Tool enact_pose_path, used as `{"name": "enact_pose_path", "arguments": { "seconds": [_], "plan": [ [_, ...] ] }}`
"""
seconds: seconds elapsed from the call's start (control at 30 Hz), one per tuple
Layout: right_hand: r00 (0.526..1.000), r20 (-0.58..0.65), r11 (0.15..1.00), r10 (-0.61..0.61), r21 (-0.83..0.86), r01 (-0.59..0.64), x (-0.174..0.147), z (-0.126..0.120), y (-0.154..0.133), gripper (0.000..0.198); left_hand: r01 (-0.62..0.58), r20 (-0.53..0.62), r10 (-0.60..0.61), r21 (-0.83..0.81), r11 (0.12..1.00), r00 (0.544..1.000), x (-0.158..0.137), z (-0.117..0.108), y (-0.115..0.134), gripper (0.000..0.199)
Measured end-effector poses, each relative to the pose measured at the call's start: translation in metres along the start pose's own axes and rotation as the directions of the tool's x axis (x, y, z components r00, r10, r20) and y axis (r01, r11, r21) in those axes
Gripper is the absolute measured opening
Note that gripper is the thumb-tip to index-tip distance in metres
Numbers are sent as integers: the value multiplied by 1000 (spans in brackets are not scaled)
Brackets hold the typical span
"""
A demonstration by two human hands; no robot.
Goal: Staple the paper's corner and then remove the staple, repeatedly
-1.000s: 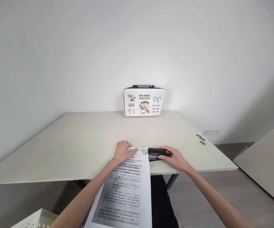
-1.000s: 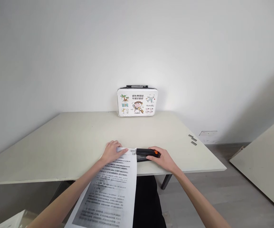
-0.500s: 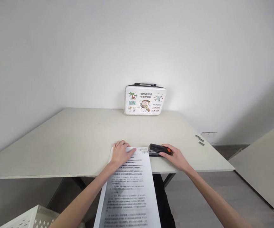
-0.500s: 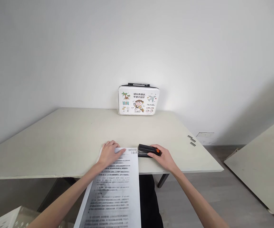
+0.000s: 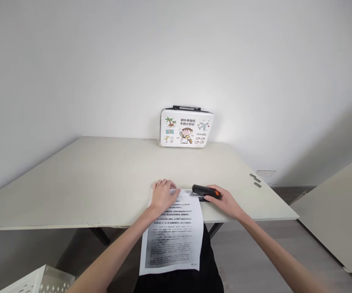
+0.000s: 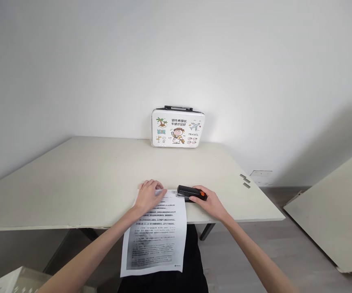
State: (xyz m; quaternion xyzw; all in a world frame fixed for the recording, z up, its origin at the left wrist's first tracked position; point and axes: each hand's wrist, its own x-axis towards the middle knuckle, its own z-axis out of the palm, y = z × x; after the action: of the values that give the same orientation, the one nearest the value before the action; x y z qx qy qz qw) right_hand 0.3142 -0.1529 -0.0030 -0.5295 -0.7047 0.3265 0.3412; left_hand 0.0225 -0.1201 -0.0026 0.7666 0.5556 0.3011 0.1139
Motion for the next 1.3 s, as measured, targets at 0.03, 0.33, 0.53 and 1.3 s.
{"name": "enact_pose_path", "arguments": {
  "seconds": [0.03,0.33,0.53,1.3],
  "plan": [
    [1000,25,1000,-9,-18,10,0,-2,-3,44,-18,-4,18,-11,1000,1000,-2,-4,2,14],
    [998,-54,990,13,-136,-20,19,1,-30,55,-422,265,440,-122,898,858,-47,-28,15,34],
    [988,24,925,152,-355,-134,53,14,-56,75,-509,310,491,-27,860,814,-47,-19,16,46],
    [969,205,902,135,-430,-35,70,25,-66,80,-521,340,488,6,854,804,-46,-7,10,52]
  ]
}}
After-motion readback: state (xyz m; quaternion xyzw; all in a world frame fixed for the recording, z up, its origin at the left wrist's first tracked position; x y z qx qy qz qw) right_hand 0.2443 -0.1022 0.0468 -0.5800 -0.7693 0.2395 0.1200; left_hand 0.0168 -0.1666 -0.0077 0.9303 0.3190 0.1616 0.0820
